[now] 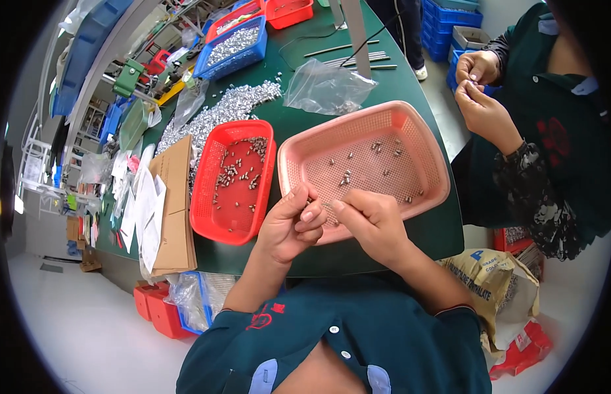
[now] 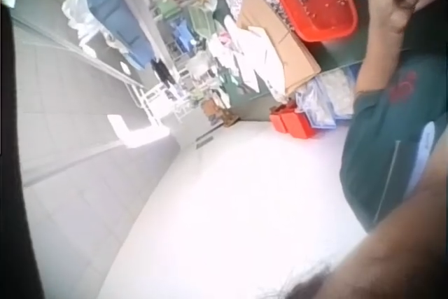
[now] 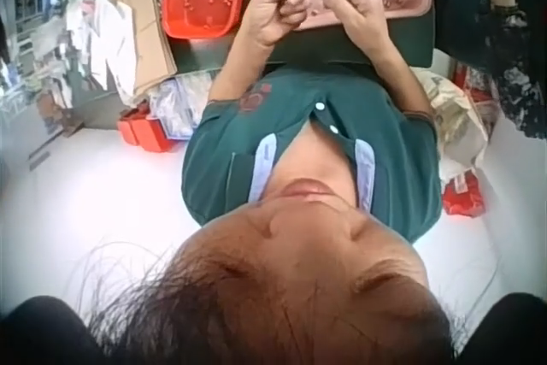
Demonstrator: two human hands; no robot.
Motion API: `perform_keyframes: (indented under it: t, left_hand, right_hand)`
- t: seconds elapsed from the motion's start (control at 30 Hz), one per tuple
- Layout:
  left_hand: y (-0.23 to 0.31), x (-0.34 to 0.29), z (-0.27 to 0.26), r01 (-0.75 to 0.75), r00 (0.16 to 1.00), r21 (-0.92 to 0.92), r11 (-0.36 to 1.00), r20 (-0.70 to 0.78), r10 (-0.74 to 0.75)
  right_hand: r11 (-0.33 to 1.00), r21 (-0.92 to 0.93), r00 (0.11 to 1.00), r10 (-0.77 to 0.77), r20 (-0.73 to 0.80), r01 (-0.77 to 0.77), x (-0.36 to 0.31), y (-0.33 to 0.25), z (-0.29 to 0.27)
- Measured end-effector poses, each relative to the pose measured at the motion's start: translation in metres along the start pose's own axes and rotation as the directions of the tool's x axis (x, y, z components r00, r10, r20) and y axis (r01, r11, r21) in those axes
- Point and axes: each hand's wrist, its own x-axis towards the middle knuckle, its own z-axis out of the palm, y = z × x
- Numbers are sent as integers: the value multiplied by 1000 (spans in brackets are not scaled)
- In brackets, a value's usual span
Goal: Inspecting and sorting small metal electronic components into trays at a factory workbench.
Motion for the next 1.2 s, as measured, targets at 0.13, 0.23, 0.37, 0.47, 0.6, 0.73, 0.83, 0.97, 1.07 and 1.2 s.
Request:
perform_keyframes:
  t: [0.13, 0.23, 0.37, 0.47, 0.6, 0.73, 0.83, 0.97, 1.07, 1.2]
  left_hand:
    - [-4, 3, 3, 17, 995, -31, 999, -94, -19]
    - [-7, 6, 2, 10, 993, 39, 999, -122, -5]
    - [-11, 5, 3, -1, 993, 35, 999, -115, 5]
    - [-12, 6, 6, -6, 988, 63, 998, -153, 16]
    - [-12, 8, 10, -20, 979, 170, 985, -199, 54]
    - [-12, 7, 14, -31, 971, 244, 969, -221, 86]
    - [-12, 8, 8, -51, 988, 214, 976, -135, 81]
    - [-14, 8, 2, -68, 988, 153, 986, -125, 88]
    - [-13, 7, -1, -58, 987, 164, 985, -137, 81]
    - [-14, 11, -3, -58, 986, 177, 982, -144, 84]
  right_hand:
    - [1000, -12, 1000, -10, -17, 10, 2, 1, 1]
    - [1000, 16, 999, -13, -41, 14, 2, 3, 4]
    - [993, -99, 998, -60, -16, 58, 3, 7, 3]
    - [991, -73, 991, -118, -66, 113, 3, 5, 6]
    - [995, -71, 995, -69, -73, 64, 4, 8, -2]
    - [999, -45, 1000, 1, -22, -2, 3, 6, -1]
    - [1000, -9, 1000, 9, -18, -9, 3, 5, 0]
    - [999, -26, 1000, 22, -23, -23, 4, 2, 1]
    - [988, -146, 998, -56, 14, 58, 5, 4, -3]
    - [971, -206, 993, -120, 7, 119, 5, 6, -4]
